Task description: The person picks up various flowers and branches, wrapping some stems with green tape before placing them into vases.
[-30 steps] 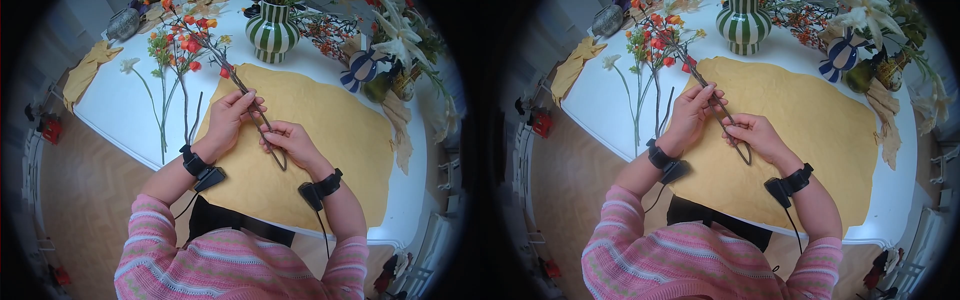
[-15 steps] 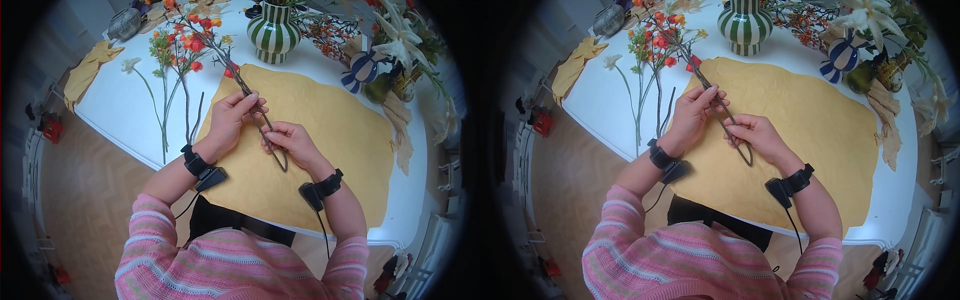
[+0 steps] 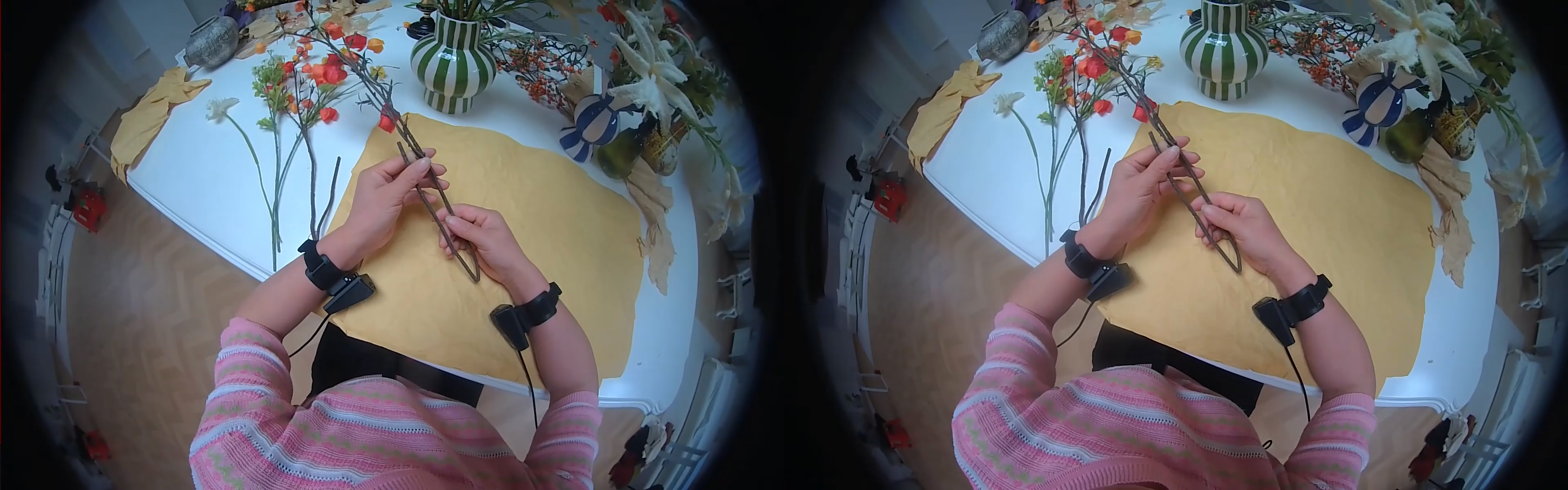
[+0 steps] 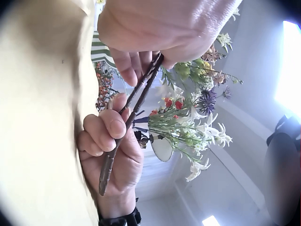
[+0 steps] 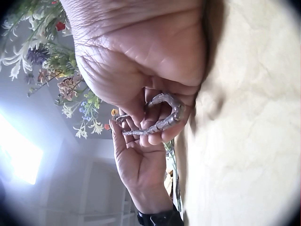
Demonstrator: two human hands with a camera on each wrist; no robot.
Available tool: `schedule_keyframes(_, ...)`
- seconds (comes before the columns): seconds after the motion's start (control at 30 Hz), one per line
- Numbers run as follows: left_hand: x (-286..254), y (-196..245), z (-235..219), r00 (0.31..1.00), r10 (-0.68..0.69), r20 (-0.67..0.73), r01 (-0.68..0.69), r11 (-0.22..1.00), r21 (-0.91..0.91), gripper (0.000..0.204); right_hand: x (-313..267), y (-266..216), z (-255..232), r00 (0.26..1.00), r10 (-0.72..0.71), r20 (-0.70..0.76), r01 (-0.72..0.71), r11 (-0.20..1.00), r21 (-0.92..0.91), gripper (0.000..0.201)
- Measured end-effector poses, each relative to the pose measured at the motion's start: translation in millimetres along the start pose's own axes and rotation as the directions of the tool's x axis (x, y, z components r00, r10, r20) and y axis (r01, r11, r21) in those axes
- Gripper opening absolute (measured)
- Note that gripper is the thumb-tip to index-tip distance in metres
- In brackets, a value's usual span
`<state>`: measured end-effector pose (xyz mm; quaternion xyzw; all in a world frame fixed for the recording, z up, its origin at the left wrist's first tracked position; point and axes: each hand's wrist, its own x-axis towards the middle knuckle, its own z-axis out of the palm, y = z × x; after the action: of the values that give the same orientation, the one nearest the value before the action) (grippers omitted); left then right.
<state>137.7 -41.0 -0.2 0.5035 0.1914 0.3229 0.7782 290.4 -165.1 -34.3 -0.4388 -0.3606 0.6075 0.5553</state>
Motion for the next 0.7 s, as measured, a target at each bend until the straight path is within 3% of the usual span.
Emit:
schedule_keyframes(0.5, -1.8, 29.9, 8.5, 0.999, 0.002, 0.052, -0.013, 0.979, 0.203, 0.033, -3.5, -0.6, -1.4, 0.999, -0.024, 0.035, 0.023, 0.999, 0.034, 0.027)
schedule_keyframes(0.63, 2.6, 48.7, 13.9, 0.993, 0.106, 0.059, -0.119, 0.944, 0.308, 0.025, -3.8, -3.2, -3.0, 0.997, -0.080, -0.008, 0.080, 0.983, 0.165, 0.029)
schedule_keyframes(0.7, 9.8, 66.8, 16.6, 0.963, 0.268, 0.030, -0.260, 0.895, 0.362, 0.024, -3.3, -3.9, -5.0, 0.993, -0.106, -0.046, 0.114, 0.967, 0.227, 0.030)
